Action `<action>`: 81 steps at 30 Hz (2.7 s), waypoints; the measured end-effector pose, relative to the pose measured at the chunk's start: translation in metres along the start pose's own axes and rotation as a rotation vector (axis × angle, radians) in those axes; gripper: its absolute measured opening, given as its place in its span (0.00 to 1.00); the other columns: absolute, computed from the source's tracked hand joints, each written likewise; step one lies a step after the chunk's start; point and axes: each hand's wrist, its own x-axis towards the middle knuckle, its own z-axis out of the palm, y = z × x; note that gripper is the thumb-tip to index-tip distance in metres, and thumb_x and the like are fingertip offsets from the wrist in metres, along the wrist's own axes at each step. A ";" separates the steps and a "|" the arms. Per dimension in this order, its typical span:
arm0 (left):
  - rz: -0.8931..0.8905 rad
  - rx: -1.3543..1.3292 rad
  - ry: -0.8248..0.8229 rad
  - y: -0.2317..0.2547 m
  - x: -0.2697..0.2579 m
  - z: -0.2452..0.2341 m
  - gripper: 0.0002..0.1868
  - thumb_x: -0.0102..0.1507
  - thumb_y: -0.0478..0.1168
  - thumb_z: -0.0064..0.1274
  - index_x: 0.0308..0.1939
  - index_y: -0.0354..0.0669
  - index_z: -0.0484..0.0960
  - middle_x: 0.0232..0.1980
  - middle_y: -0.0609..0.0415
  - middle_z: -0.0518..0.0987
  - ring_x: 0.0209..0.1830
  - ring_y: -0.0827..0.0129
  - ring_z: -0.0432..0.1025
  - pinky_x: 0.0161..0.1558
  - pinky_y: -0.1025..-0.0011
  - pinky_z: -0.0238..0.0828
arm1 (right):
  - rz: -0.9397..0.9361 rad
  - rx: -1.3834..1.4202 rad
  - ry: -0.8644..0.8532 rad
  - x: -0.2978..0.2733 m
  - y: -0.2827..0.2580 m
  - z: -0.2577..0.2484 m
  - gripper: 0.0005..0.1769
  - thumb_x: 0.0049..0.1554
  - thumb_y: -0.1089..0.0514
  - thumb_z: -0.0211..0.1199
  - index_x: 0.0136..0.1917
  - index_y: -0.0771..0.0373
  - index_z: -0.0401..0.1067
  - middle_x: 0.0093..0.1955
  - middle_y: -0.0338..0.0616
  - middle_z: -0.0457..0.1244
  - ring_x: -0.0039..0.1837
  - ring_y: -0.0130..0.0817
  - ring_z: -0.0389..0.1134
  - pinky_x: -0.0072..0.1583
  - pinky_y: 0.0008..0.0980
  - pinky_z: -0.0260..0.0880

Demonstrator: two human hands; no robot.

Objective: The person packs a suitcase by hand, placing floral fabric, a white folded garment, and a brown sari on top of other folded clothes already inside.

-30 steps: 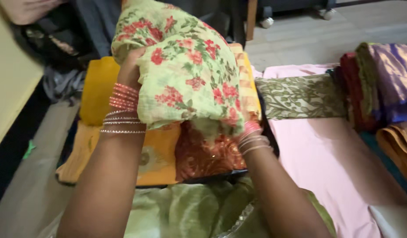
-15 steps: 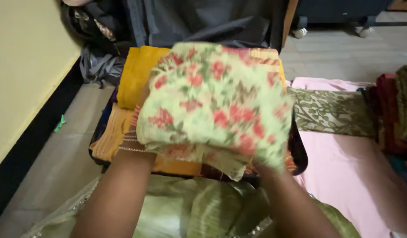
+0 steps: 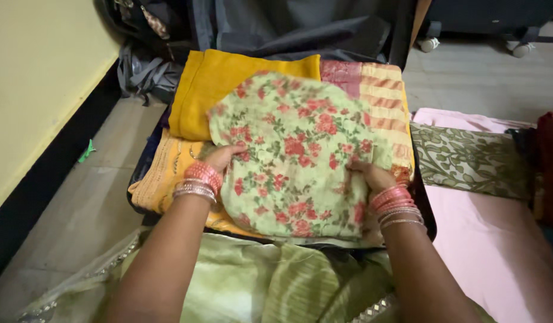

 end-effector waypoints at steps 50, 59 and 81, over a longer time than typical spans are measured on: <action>0.284 -0.444 -0.149 0.124 -0.141 0.043 0.22 0.66 0.39 0.47 0.63 0.34 0.73 0.63 0.42 0.78 0.64 0.52 0.73 0.67 0.52 0.69 | -0.467 -0.420 0.341 -0.057 0.022 0.095 0.38 0.44 0.47 0.79 0.57 0.65 0.61 0.40 0.44 0.61 0.36 0.34 0.64 0.41 0.38 0.71; 0.458 -0.492 0.059 0.169 -0.186 0.017 0.20 0.59 0.38 0.55 0.55 0.40 0.74 0.56 0.48 0.80 0.63 0.54 0.75 0.65 0.47 0.73 | -0.767 -0.641 0.444 0.035 0.004 -0.011 0.22 0.60 0.45 0.71 0.54 0.65 0.74 0.50 0.52 0.68 0.49 0.40 0.69 0.48 0.39 0.71; 0.297 -0.761 -0.048 0.117 -0.101 0.110 0.14 0.62 0.42 0.52 0.48 0.36 0.78 0.46 0.46 0.80 0.44 0.59 0.77 0.49 0.53 0.74 | -1.239 -0.914 -0.056 -0.152 -0.116 0.170 0.45 0.35 0.70 0.70 0.67 0.62 0.67 0.55 0.61 0.69 0.58 0.54 0.72 0.57 0.40 0.72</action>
